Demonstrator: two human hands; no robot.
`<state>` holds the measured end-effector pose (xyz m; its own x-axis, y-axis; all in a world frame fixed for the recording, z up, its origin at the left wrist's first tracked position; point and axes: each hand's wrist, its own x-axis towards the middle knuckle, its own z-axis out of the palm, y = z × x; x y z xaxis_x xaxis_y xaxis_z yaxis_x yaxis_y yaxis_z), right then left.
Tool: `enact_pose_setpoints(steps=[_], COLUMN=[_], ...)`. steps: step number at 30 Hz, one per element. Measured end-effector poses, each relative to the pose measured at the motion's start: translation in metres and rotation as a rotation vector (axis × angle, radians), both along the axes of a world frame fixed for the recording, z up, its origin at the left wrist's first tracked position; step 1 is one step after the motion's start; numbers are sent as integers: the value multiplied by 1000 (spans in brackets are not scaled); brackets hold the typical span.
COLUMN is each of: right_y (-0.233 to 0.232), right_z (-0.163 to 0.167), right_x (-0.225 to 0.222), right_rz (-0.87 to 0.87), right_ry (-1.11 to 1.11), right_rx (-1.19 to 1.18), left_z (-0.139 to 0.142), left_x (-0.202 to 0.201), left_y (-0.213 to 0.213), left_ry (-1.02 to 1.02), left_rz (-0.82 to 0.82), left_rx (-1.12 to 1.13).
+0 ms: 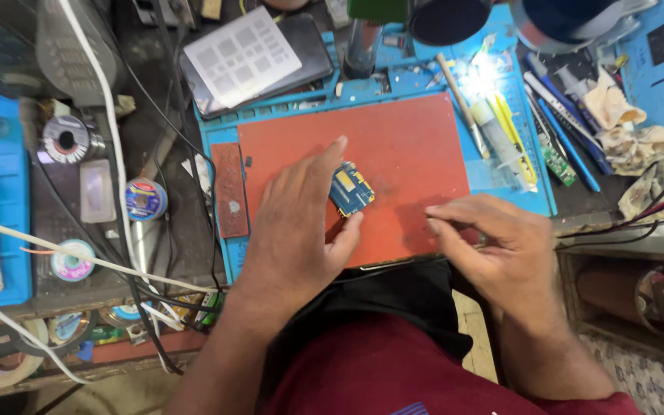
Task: The person scrapes a small circuit board with a pointed tool, then applies a liquid from a syringe and uses a soldering iron to work on the board's surface. The person briefly looks at a smartphone held by another person before returning to the board.
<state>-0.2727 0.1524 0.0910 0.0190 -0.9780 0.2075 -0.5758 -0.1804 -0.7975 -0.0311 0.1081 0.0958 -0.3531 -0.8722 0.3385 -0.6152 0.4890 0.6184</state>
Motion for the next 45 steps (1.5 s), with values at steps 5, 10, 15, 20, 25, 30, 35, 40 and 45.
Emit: enact_pose_setpoints(steps=[5,10,15,20,25,30,35,40,45], right_y=[-10,-22,-38,-53,-62,-70,-74,-75,-76], right_z=[-11,-13,-17,-19,-26,-35,-39,-44,-48], right_x=[22,37,50,56,61,69,74,76,75], right_rz=[104,37,69,95,70,108,117,11,48], right_ry=[81,68,225,328,129,178,211,194,215], right_rx=[-127,25,-122,-148,-46,-114,-150,-93,-139], left_z=[-6,-14,-24,-29,-31,-32,-34,-38,-41], left_x=[12,14,19,23,25,27,29,29,29], left_y=[-7,-12,-20,-28,-38,-46,-50,-53,-53], left_ry=[-29,-29,13,2,11,-14,-25,-28,-26], left_rz=[-62,16,61,67,91,96,94,93,91], left_rx=[-69,14,15,-12,19,47,57,57,44])
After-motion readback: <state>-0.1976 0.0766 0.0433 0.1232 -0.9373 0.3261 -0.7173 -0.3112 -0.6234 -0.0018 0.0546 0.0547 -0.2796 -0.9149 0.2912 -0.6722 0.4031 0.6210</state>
